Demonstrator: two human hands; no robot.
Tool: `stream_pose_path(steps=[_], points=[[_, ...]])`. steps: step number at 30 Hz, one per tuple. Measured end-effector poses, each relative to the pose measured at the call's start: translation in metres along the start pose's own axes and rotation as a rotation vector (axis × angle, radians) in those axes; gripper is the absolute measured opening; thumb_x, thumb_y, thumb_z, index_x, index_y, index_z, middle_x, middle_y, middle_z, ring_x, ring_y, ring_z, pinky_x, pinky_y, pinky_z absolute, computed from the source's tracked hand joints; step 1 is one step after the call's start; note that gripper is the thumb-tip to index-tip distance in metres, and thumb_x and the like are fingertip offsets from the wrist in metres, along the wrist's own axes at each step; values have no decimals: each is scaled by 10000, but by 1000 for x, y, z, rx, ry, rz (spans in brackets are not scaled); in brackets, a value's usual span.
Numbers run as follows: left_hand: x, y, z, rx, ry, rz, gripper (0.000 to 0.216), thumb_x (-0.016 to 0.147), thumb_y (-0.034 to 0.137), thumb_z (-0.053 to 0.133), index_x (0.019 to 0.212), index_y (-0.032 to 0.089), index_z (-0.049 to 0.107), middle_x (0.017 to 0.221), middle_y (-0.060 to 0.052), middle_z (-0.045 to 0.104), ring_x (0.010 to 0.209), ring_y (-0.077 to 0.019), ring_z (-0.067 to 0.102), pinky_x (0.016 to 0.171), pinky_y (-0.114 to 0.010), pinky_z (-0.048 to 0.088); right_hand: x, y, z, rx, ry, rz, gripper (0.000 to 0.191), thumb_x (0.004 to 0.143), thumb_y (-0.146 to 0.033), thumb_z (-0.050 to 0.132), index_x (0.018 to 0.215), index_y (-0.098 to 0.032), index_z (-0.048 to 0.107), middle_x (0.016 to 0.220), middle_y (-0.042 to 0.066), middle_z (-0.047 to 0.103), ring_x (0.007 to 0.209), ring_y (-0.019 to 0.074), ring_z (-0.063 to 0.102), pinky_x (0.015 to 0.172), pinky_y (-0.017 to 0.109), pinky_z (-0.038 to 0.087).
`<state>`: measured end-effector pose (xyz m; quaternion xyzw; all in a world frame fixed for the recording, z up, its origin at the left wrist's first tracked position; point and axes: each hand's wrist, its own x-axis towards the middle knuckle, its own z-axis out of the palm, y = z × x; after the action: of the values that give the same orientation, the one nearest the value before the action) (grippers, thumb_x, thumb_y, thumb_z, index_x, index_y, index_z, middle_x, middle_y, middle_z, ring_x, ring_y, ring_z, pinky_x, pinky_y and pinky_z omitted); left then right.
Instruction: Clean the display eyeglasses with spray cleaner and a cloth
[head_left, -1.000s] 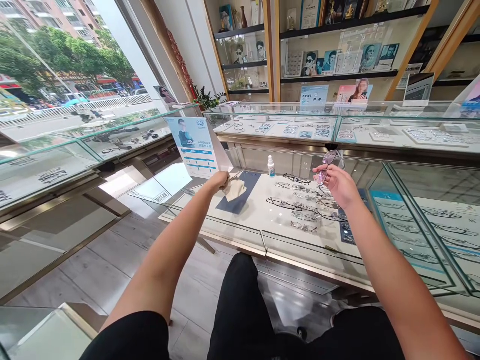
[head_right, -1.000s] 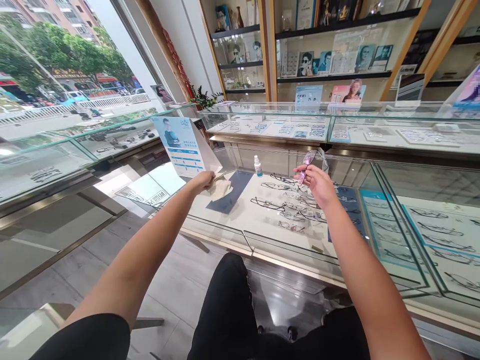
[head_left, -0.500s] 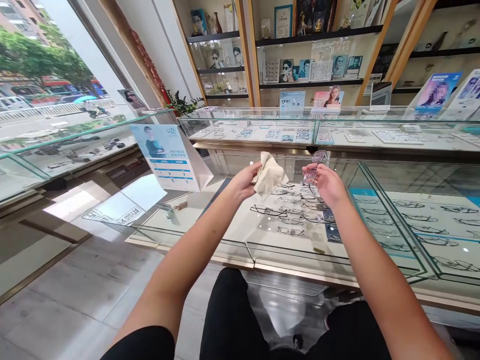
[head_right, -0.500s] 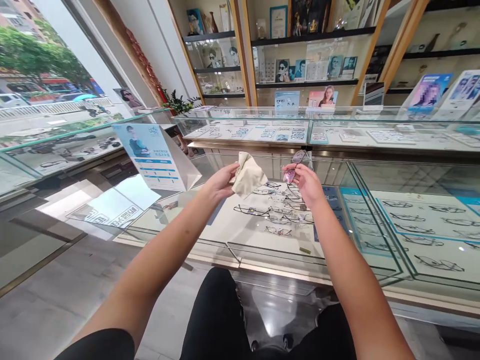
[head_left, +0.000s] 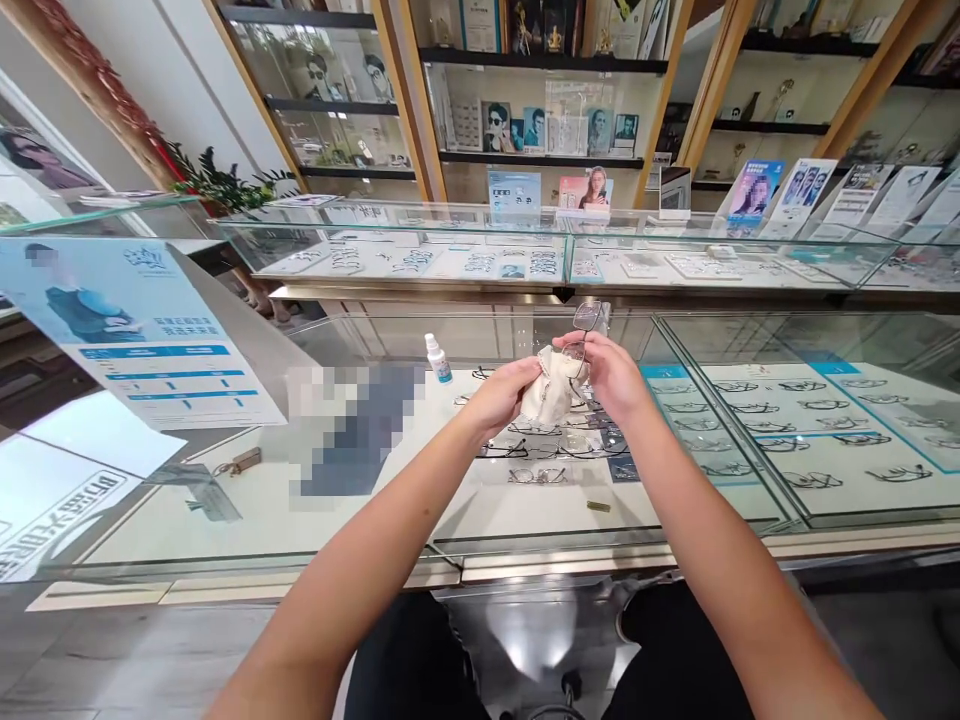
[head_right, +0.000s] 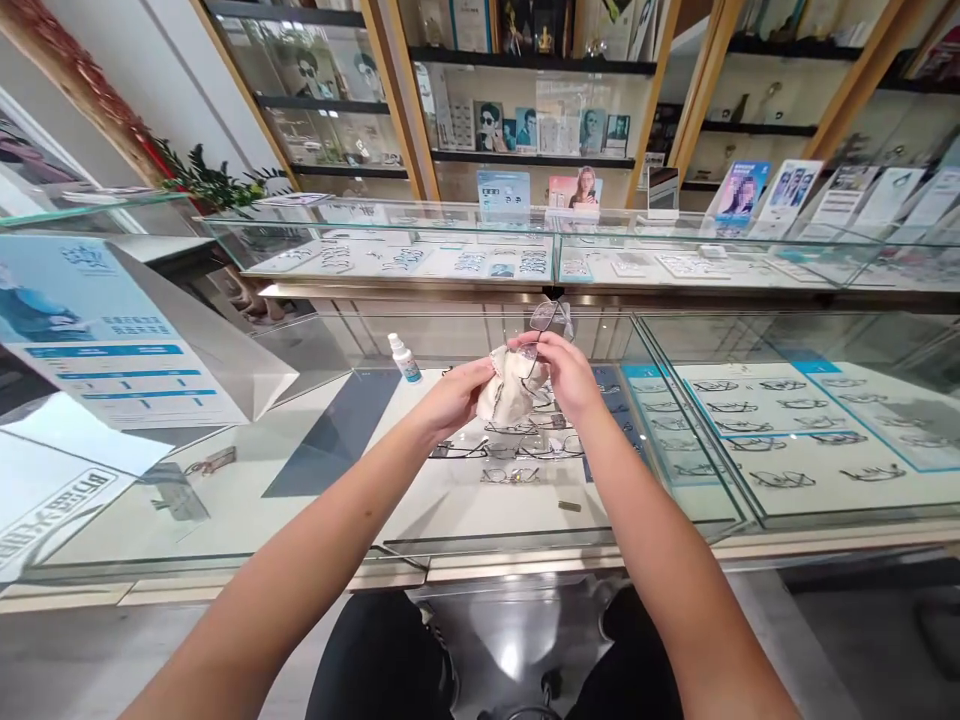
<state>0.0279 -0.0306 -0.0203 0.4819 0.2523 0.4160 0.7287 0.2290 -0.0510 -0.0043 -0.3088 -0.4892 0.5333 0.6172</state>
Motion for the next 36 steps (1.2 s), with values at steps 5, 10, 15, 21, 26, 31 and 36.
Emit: stream_pose_path(steps=[5, 10, 15, 21, 26, 31, 36], points=[[-3, -3, 6, -11, 11, -9, 492, 796, 471, 976, 1130, 134, 847, 1024, -110, 839, 880, -208, 722, 800, -287, 513, -7, -3, 9, -58, -14, 16, 248, 842, -445, 764, 999, -266, 832, 1229, 44, 870, 1179, 284, 754, 977, 402, 591], [-8, -1, 14, 40, 98, 36, 570, 733, 557, 1007, 1072, 135, 830, 822, -36, 768, 667, -124, 574, 644, -247, 408, -13, -3, 17, -67, -66, -25, 199, 869, -425, 763, 986, -272, 815, 1333, 41, 851, 1240, 284, 735, 1059, 421, 566], [-15, 3, 19, 53, 18, 0, 615, 736, 641, 1004, 1026, 143, 788, 809, -33, 749, 635, -120, 591, 618, -249, 408, -16, 0, 19, -68, -115, 2, 218, 903, -422, 758, 1040, -271, 835, 1283, 39, 863, 1131, 268, 760, 983, 399, 582], [-16, 4, 18, 69, -47, -17, 607, 727, 612, 1026, 1004, 131, 780, 822, -45, 743, 647, -124, 611, 609, -250, 408, -19, 1, 18, -70, -127, -15, 232, 919, -441, 776, 1076, -283, 841, 1299, 42, 854, 1195, 278, 748, 1031, 409, 585], [-18, 6, 16, 146, -62, -6, 603, 752, 685, 984, 900, 140, 770, 715, -14, 644, 596, -105, 516, 569, -257, 333, -21, -2, 21, -56, -139, -26, 203, 927, -423, 773, 1056, -285, 845, 1308, 35, 850, 1154, 259, 739, 977, 386, 582], [-21, 9, 18, 190, -93, 30, 612, 764, 698, 968, 942, 144, 776, 748, -17, 647, 630, -110, 515, 593, -260, 342, -22, -2, 21, -27, -149, -16, 207, 934, -424, 777, 1071, -290, 855, 1318, 28, 848, 1134, 253, 742, 930, 372, 586], [-23, 12, 21, 261, -90, 105, 600, 780, 695, 953, 968, 155, 770, 762, -19, 661, 635, -112, 512, 593, -263, 327, -22, 1, 20, -13, -131, 6, 204, 913, -443, 794, 1045, -288, 812, 1349, 34, 843, 1159, 269, 747, 929, 389, 592]])
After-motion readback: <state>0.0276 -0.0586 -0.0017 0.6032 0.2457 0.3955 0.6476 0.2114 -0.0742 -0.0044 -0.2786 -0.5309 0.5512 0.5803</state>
